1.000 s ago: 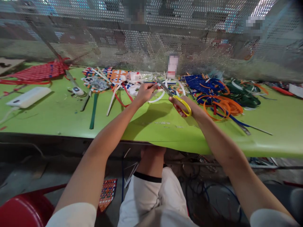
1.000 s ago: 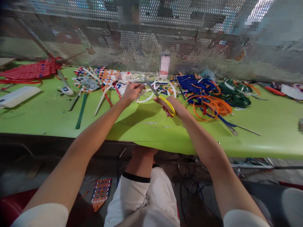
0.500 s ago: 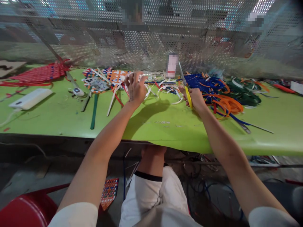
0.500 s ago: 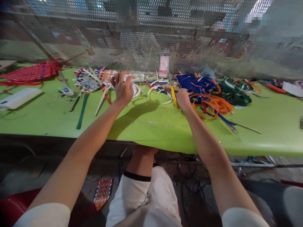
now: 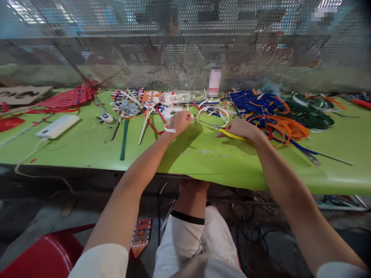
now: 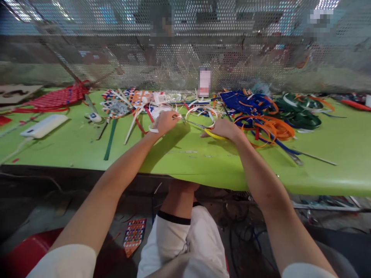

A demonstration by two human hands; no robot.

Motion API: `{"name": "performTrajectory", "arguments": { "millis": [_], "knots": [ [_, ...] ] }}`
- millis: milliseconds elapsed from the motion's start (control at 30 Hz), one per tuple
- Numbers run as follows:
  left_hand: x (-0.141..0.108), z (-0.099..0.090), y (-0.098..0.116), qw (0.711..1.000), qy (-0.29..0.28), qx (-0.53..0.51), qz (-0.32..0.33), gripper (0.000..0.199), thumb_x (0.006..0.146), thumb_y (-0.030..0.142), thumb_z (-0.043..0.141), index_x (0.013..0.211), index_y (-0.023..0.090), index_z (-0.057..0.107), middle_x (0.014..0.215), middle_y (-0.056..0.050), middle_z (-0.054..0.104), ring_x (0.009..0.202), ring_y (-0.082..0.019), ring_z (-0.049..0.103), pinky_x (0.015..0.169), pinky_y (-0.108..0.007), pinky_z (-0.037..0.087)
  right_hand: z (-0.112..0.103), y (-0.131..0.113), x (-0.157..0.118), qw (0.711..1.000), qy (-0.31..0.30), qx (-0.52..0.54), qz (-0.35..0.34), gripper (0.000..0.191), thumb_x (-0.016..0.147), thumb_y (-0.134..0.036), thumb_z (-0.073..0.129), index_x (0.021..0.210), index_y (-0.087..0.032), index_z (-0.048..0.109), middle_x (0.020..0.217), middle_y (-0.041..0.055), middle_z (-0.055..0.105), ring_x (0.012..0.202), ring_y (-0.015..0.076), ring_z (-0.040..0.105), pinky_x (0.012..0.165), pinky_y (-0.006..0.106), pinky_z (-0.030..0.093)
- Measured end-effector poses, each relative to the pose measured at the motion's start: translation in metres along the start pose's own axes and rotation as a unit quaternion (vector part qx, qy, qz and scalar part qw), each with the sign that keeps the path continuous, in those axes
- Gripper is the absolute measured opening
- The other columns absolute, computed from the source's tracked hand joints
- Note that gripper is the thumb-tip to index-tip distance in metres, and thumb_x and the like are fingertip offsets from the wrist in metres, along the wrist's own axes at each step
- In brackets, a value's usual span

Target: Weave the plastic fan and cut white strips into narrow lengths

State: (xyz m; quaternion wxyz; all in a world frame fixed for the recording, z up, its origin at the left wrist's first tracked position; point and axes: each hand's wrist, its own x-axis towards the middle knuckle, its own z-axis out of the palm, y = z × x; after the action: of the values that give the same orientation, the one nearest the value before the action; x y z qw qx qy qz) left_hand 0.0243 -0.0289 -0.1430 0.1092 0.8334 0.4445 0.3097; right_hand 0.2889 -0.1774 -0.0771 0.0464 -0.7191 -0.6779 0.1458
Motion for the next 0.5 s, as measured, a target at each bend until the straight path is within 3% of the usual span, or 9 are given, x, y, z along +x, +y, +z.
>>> {"name": "performTrajectory", "arguments": {
  "millis": [100,200,300,400,500],
  "knots": [
    [0.004,-0.001,0.001,0.994,0.039,-0.095,-0.031,0.014,0.097,0.03,0.071,0.092,0.02,0.079,0.09,-0.009,0.082,0.083,-0.023,0.074,0.082,-0.034,0.055,0.003,0.004,0.002,0.996,-0.032,-0.032,-0.073,0.051,0.075,-0.061,0.089,0.055,-0.023,0.063,0.055,0.0017,0.061,0.056,0.0176,0.056,0.054,0.032,0.031],
    [0.007,0.001,0.003,0.982,0.035,-0.177,-0.05,0.021,0.103,0.033,0.063,0.1,0.019,0.078,0.091,-0.007,0.081,0.063,-0.017,0.067,0.069,-0.029,0.053,0.001,0.009,0.001,0.992,-0.042,0.006,-0.116,0.037,0.075,-0.053,0.091,0.066,-0.022,0.073,0.064,0.0028,0.07,0.062,0.019,0.061,0.056,0.03,0.036],
    [0.007,0.004,0.004,0.984,0.026,-0.174,-0.043,0.02,0.101,0.032,0.065,0.104,0.018,0.079,0.091,-0.007,0.082,0.063,-0.017,0.066,0.07,-0.029,0.052,-0.002,0.007,-0.003,0.986,0.079,0.088,-0.118,0.034,0.085,-0.055,0.083,0.081,-0.021,0.08,0.085,0.0082,0.079,0.076,0.0227,0.068,0.066,0.031,0.046],
    [0.007,0.011,0.005,0.989,0.018,-0.141,-0.029,0.014,0.096,0.026,0.071,0.1,0.018,0.081,0.087,-0.006,0.082,0.077,-0.021,0.071,0.077,-0.03,0.051,0.002,-0.009,-0.007,0.948,0.231,0.156,-0.15,0.038,0.095,-0.058,0.075,0.099,-0.021,0.082,0.102,0.0113,0.081,0.086,0.0241,0.069,0.079,0.035,0.051],
    [0.007,0.023,0.007,0.992,0.018,-0.123,-0.019,0.009,0.096,0.025,0.074,0.099,0.02,0.081,0.087,-0.006,0.081,0.086,-0.024,0.072,0.08,-0.032,0.051,0.014,-0.04,-0.007,0.922,0.246,0.212,-0.211,0.044,0.102,-0.063,0.065,0.114,-0.023,0.081,0.111,0.0113,0.079,0.087,0.0232,0.069,0.084,0.036,0.054]
  ]
}}
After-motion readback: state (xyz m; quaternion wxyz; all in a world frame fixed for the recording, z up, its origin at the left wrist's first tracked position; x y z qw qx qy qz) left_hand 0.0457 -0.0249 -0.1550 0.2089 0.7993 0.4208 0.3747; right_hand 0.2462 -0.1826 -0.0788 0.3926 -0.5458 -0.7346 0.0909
